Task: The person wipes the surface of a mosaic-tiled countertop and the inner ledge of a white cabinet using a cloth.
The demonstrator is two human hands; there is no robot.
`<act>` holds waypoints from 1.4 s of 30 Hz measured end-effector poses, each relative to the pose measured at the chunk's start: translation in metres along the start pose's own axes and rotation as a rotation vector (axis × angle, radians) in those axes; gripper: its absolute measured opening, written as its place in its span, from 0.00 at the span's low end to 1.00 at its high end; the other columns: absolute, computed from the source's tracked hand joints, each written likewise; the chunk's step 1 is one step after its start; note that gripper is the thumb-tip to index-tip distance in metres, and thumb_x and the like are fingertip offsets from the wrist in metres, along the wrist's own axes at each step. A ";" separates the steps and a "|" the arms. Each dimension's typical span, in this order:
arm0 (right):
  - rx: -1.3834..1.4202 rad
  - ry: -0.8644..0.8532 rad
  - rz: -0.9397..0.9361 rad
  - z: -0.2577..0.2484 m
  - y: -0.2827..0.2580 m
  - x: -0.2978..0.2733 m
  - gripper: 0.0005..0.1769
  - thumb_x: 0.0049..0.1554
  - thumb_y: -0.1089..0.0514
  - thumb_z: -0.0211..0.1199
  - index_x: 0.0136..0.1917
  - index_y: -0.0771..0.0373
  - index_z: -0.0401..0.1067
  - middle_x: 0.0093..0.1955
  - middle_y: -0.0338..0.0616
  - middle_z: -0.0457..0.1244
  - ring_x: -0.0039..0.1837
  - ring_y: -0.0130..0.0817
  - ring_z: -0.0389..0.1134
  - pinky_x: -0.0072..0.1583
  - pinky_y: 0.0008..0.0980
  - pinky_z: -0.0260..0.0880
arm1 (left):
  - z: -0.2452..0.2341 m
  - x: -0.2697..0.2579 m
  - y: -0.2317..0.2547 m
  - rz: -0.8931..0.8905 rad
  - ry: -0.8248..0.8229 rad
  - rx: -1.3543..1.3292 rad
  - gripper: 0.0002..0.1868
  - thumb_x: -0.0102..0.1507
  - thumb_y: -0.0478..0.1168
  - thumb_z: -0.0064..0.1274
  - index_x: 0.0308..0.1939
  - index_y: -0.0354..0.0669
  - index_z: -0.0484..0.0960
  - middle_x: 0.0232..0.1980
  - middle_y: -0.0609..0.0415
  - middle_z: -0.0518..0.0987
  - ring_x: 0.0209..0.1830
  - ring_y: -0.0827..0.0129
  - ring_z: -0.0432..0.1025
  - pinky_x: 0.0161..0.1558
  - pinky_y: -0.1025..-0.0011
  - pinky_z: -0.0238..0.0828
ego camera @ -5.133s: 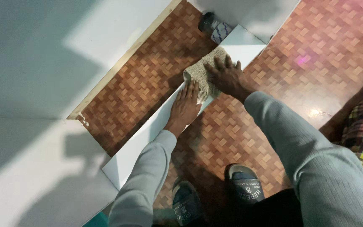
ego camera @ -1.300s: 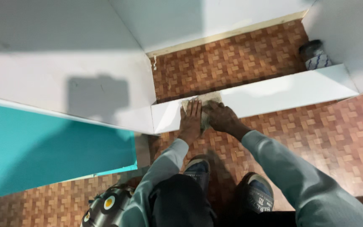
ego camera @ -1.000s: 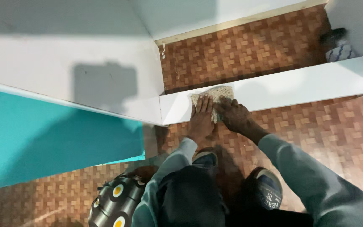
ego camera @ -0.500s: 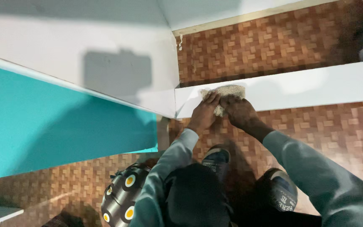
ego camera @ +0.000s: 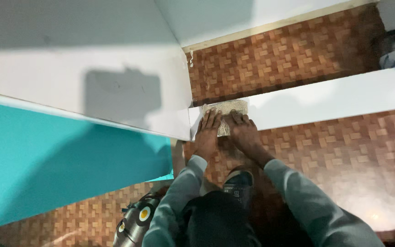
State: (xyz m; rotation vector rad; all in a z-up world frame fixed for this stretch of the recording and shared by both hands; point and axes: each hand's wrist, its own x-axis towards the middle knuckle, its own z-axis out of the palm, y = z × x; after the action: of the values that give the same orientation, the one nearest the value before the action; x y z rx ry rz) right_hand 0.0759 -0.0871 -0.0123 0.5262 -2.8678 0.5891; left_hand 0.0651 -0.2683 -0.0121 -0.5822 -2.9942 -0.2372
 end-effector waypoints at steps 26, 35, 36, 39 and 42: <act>0.204 -0.207 0.062 -0.006 -0.009 0.041 0.33 0.55 0.47 0.58 0.73 0.49 0.67 0.72 0.46 0.59 0.66 0.57 0.61 0.63 0.54 0.66 | 0.012 0.030 -0.020 -0.296 -0.146 -0.166 0.41 0.66 0.51 0.40 0.82 0.49 0.46 0.85 0.48 0.44 0.84 0.49 0.38 0.78 0.45 0.32; 0.088 -0.244 0.023 -0.001 -0.032 0.015 0.32 0.56 0.46 0.54 0.75 0.43 0.65 0.81 0.38 0.53 0.74 0.54 0.57 0.71 0.52 0.61 | 0.006 -0.035 0.000 -0.287 0.025 -0.177 0.36 0.71 0.46 0.37 0.81 0.37 0.51 0.84 0.39 0.50 0.85 0.47 0.43 0.80 0.51 0.37; -0.004 -0.235 0.022 0.000 -0.035 0.018 0.33 0.57 0.44 0.52 0.76 0.44 0.64 0.82 0.41 0.51 0.77 0.55 0.52 0.72 0.55 0.56 | 0.006 -0.036 -0.002 -0.282 0.031 -0.176 0.36 0.70 0.46 0.37 0.81 0.37 0.50 0.84 0.39 0.50 0.85 0.47 0.43 0.80 0.51 0.37; -0.166 -0.247 0.020 0.003 -0.046 0.030 0.33 0.61 0.40 0.47 0.78 0.47 0.60 0.85 0.47 0.45 0.84 0.54 0.39 0.76 0.59 0.41 | 0.013 -0.015 -0.011 -0.320 -0.085 -0.185 0.39 0.70 0.48 0.39 0.80 0.32 0.45 0.83 0.36 0.47 0.84 0.44 0.39 0.78 0.51 0.33; -0.024 -0.306 0.037 0.011 -0.040 0.047 0.32 0.65 0.40 0.43 0.78 0.55 0.57 0.85 0.49 0.41 0.85 0.49 0.33 0.80 0.55 0.33 | 0.022 0.005 -0.026 -0.320 -0.026 -0.211 0.39 0.69 0.47 0.39 0.81 0.35 0.46 0.84 0.39 0.48 0.85 0.45 0.39 0.80 0.52 0.34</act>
State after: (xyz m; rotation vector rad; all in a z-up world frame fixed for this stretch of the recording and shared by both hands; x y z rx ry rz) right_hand 0.0459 -0.1402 0.0023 0.6083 -3.1737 0.5193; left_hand 0.0499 -0.2865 -0.0366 -0.1155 -3.0962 -0.5751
